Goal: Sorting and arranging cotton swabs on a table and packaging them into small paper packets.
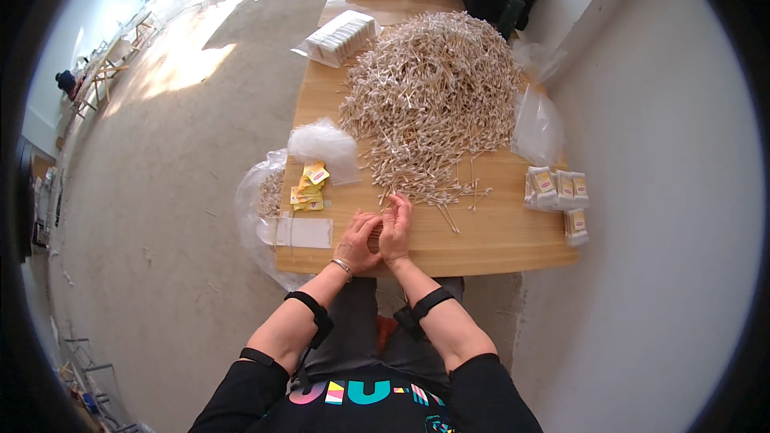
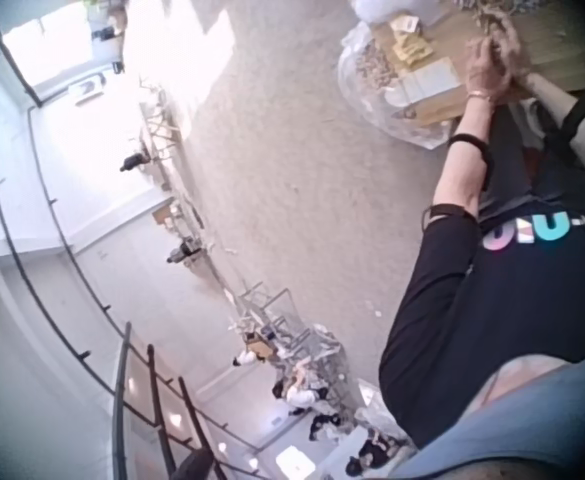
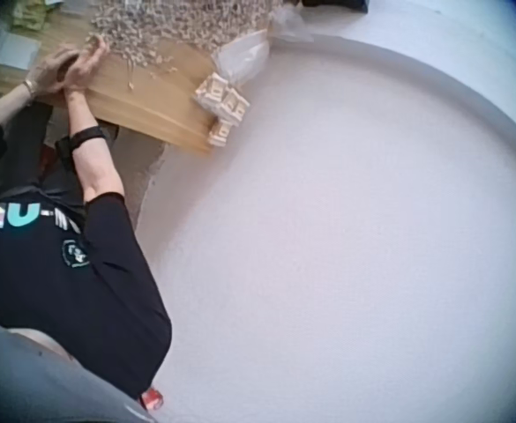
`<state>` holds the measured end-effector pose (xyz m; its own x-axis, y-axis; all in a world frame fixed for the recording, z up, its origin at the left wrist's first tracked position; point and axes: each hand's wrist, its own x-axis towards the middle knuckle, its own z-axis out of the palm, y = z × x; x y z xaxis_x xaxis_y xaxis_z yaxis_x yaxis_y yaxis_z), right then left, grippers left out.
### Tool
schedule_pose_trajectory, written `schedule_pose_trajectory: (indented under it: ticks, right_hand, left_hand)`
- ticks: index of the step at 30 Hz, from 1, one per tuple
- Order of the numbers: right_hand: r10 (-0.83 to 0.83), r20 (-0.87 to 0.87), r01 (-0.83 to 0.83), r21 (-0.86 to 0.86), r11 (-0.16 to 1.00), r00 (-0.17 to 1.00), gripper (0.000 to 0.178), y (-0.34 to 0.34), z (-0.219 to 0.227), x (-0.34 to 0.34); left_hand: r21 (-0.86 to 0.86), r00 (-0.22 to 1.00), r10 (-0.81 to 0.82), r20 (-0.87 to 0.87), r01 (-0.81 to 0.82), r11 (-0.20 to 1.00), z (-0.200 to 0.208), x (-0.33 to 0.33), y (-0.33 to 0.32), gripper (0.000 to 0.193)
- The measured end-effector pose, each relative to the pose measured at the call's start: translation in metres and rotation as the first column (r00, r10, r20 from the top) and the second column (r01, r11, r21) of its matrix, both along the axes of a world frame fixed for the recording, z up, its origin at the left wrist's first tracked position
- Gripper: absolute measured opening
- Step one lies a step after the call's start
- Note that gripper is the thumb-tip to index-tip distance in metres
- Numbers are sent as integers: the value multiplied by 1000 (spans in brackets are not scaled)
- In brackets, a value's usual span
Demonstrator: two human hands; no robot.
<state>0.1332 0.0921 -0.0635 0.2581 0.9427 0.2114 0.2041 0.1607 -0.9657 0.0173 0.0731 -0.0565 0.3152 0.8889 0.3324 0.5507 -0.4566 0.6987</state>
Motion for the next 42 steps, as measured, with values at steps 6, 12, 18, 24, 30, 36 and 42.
schedule_pose_trajectory:
  ticks: [6, 12, 18, 24, 30, 36, 42]
  right_hand:
    - [-117, 144, 111, 50, 993, 983, 25, -11, 2, 41]
    - [-86, 348, 52, 107, 993, 934, 22, -15, 4, 43]
    - [-80, 329, 47, 106, 993, 941, 22, -14, -2, 47]
    - [-87, 354, 42, 132, 990, 931, 21, -14, -1, 43]
    - [-74, 356, 29, 129, 991, 931, 20, -15, 1, 42]
    - [-88, 367, 30, 160, 987, 926, 18, -14, -2, 45]
    - [-2, 449, -73, 150, 986, 893, 27, -20, 6, 44]
  left_hand:
    - [0, 1000, -5, 5, 5, 1000, 3, -4, -1, 55]
    - [-12, 999, -14, 31, 14, 1000, -4, -4, -1, 51]
    - [103, 914, 74, -399, -35, 994, 9, 5, -25, 68]
    - [-138, 758, -20, -652, -92, 986, 10, 16, -10, 96]
    - [-124, 736, -60, -674, -32, 992, 8, 12, -2, 102]
    - [-53, 735, -48, -677, 17, 998, 12, 11, -31, 101]
    - [-113, 994, 114, -4, -113, 987, 4, -4, -23, 70]
